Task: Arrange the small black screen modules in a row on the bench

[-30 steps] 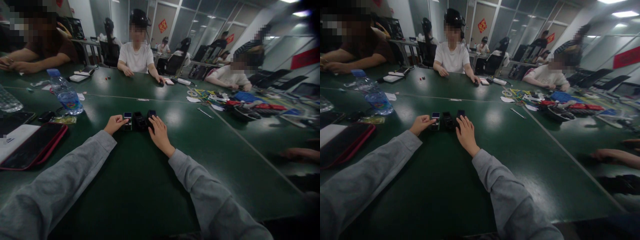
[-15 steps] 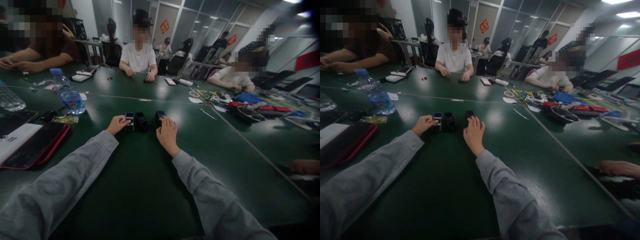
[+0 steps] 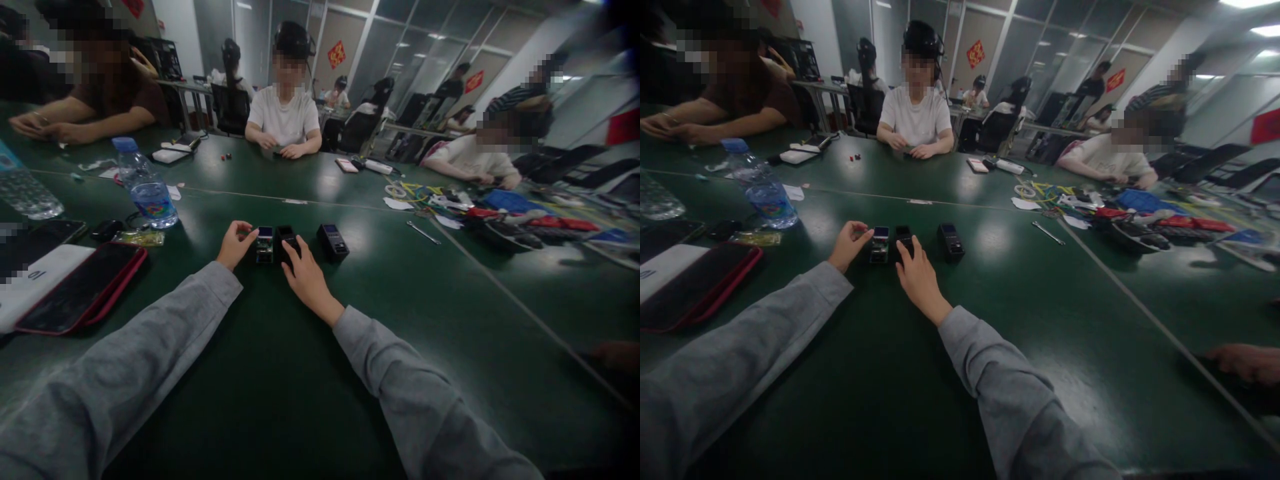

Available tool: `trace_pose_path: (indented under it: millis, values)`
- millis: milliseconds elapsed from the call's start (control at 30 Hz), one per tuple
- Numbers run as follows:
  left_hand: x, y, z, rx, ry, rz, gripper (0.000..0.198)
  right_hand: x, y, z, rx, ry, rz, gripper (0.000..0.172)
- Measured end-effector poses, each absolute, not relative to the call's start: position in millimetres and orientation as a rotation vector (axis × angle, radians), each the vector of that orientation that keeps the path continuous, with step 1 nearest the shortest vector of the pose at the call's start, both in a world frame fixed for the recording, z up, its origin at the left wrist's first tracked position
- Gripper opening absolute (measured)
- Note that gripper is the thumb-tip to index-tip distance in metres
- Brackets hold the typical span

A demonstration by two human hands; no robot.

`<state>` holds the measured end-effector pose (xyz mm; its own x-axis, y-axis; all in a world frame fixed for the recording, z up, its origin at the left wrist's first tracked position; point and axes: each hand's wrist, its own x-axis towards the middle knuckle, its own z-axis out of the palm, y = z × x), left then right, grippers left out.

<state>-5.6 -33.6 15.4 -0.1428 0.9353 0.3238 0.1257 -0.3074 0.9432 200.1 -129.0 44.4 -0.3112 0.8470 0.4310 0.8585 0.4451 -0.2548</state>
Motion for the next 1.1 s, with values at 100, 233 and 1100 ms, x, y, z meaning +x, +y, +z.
trace_pose_path:
  millis: [100, 233, 1100]
  values:
    - [-5.0, -33.5, 14.5, 1.467, 1.258, 1.39, 0.035, 202.2, -127.3, 43.3, -1.452, -2.182, -0.018, 0.048]
    - [-5.6, -33.8, 14.5, 1.459, 1.208, 1.319, 0.035, 205.5, -128.6, 44.3, -1.453, -2.162, -0.043, 0.046]
    - [-2.6, -37.5, 20.0, 1.434, 1.142, 1.293, 0.032, 213.8, -116.6, 33.2, -1.321, -1.819, 0.256, 0.049]
